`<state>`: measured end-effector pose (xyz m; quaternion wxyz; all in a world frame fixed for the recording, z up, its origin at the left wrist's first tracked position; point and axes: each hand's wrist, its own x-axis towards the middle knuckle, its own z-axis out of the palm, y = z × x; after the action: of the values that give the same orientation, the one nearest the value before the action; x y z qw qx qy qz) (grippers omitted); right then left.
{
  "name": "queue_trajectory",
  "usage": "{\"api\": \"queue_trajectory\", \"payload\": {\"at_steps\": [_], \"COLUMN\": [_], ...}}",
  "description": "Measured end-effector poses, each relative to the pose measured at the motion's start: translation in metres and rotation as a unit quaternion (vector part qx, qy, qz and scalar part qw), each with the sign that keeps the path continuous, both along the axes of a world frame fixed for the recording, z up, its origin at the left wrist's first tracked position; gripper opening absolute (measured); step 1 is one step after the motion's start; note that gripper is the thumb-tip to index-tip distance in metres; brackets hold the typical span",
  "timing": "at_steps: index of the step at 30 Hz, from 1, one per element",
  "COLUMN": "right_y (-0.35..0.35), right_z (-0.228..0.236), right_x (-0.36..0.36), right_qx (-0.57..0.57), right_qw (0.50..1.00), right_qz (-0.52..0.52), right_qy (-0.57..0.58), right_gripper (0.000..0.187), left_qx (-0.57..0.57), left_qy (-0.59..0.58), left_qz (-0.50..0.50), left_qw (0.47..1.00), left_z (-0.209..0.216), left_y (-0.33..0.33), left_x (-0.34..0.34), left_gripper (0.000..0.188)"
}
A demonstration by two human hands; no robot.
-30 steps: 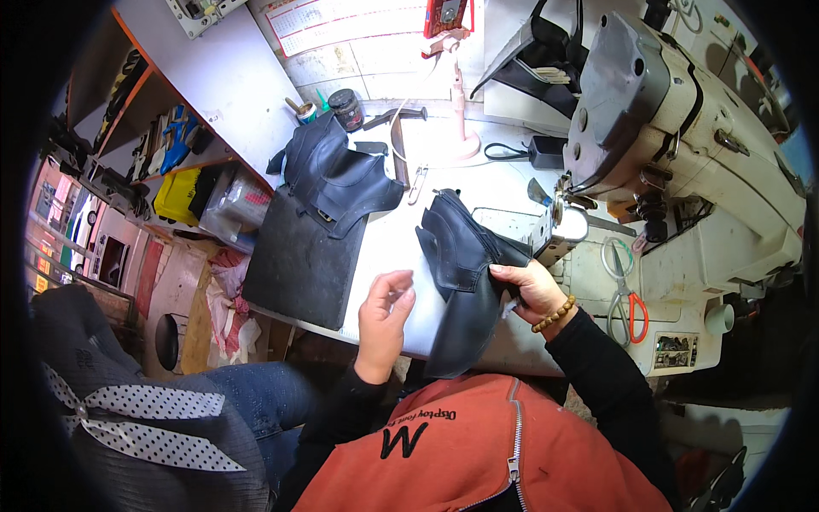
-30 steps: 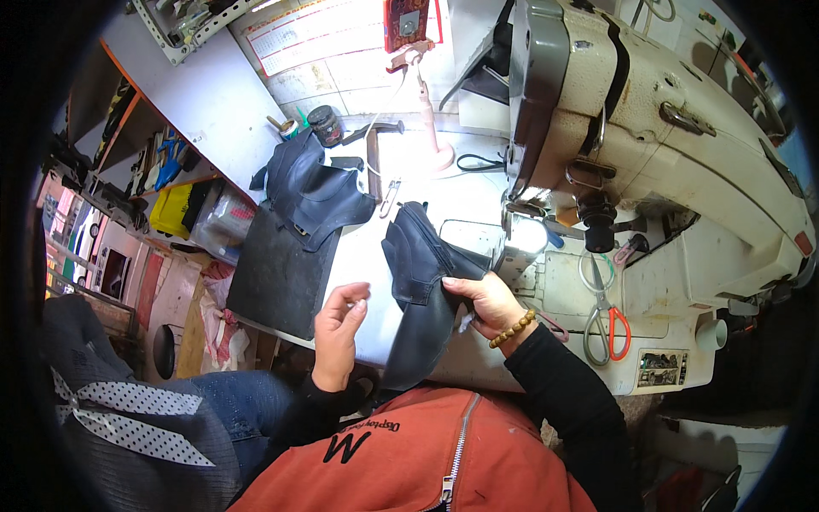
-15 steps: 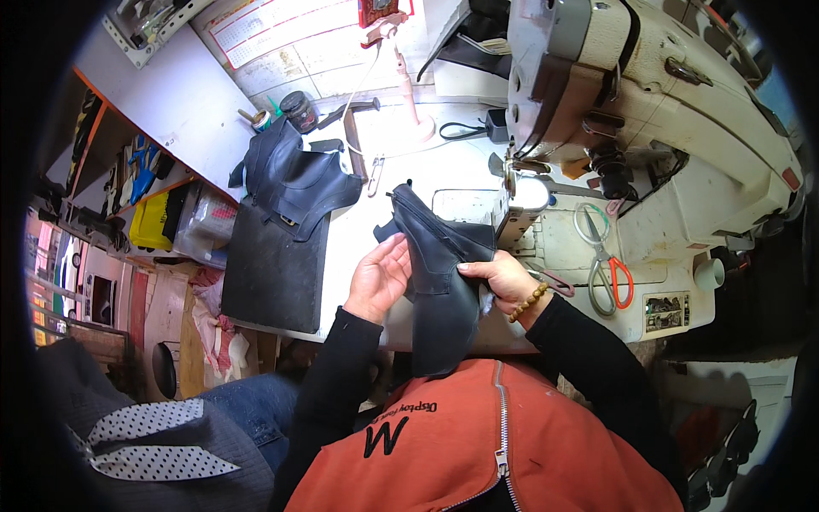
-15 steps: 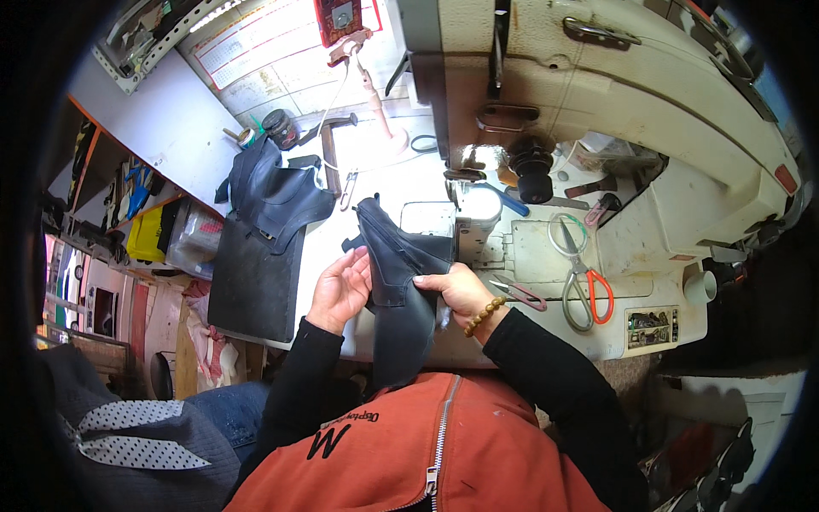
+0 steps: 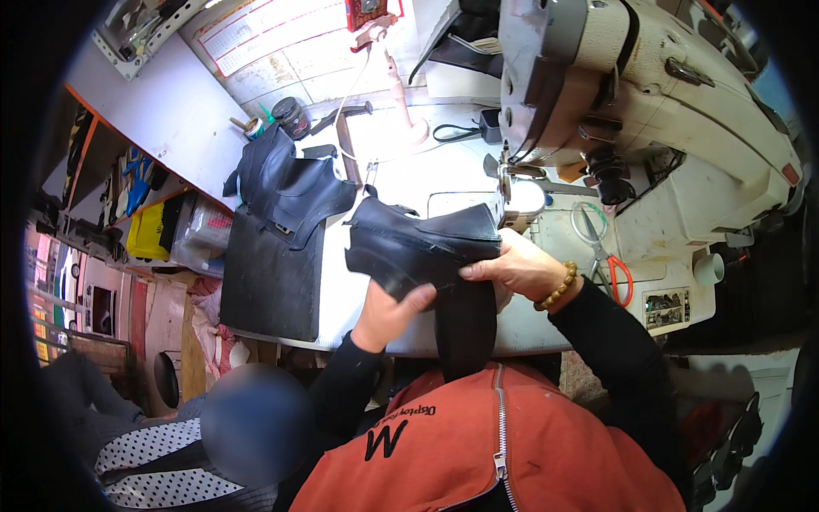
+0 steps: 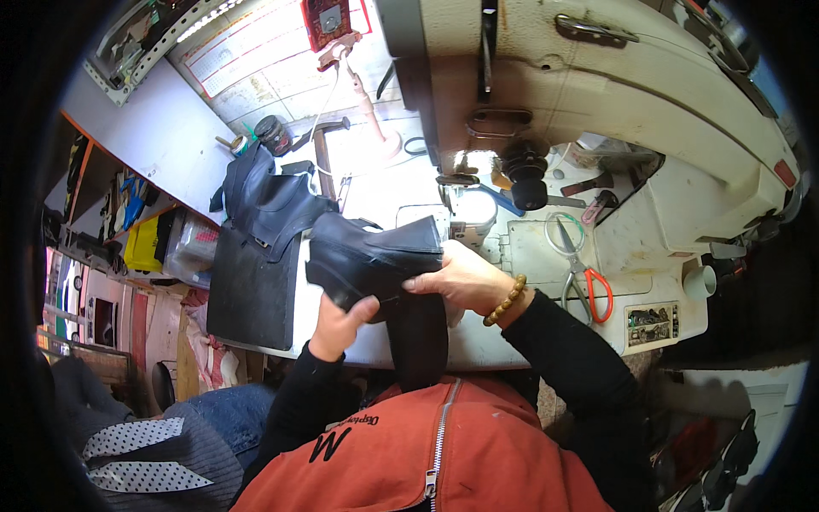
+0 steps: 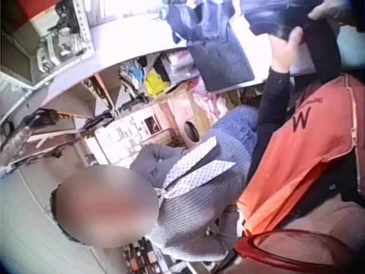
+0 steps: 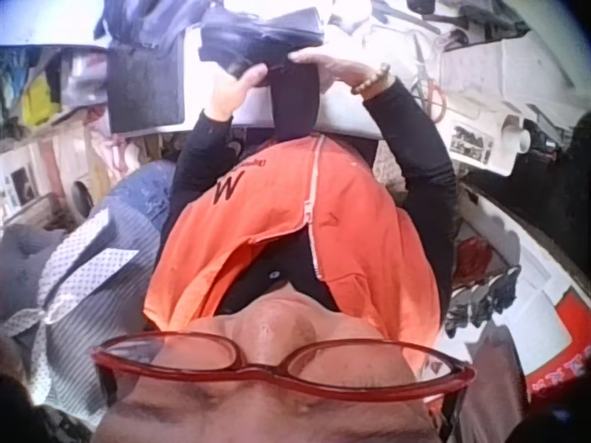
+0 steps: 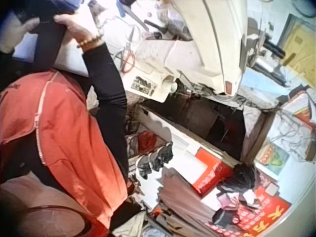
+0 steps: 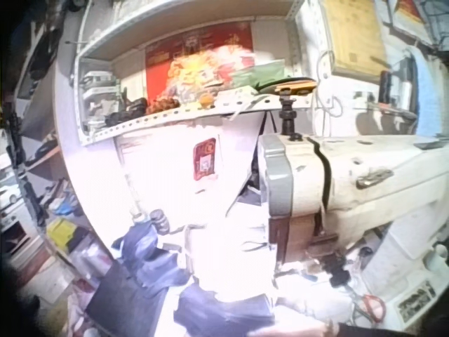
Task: The person aligns and sews a black leather boot piece using an industrial sewing machine. They guide the material under the needle, trim threads, and inspect the seam. A second person briefly assists by handing over a leather piece.
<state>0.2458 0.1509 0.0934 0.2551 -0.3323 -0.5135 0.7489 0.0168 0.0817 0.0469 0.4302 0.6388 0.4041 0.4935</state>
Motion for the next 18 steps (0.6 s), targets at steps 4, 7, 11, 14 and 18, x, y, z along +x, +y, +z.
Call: {"api": "queue_trajectory", "payload": {"at_steps": [4, 7, 11, 14, 18], "right_y": [0.010, 0.012, 0.013, 0.020, 0.025], "right_z": [0.037, 0.052, 0.046, 0.038, 0.036], "right_x": [0.010, 0.014, 0.007, 0.012, 0.023], "right_qx": [0.113, 0.212, 0.245, 0.193, 0.170], "right_qw": [0.980, 0.946, 0.934, 0.946, 0.916], "right_qz": [0.093, 0.150, 0.174, 0.187, 0.208], "right_qy": [-0.138, -0.196, -0.195, -0.179, -0.297], "right_gripper": [0.040, 0.041, 0.049, 0.044, 0.045], "left_qx": [0.207, 0.119, -0.165, -0.244, -0.271], "left_qy": [0.399, 0.297, -0.097, -0.136, -0.129], "left_qz": [0.038, -0.061, -0.255, -0.198, -0.130], "left_qw": [0.892, 0.945, 0.948, 0.940, 0.945], "left_z": [0.025, 0.038, 0.030, 0.008, -0.003], "left_y": [-0.010, -0.021, -0.031, -0.031, -0.041], "left_x": [0.000, 0.002, -0.002, 0.005, 0.011], "left_gripper": [0.061, 0.068, 0.080, 0.056, 0.038]}}
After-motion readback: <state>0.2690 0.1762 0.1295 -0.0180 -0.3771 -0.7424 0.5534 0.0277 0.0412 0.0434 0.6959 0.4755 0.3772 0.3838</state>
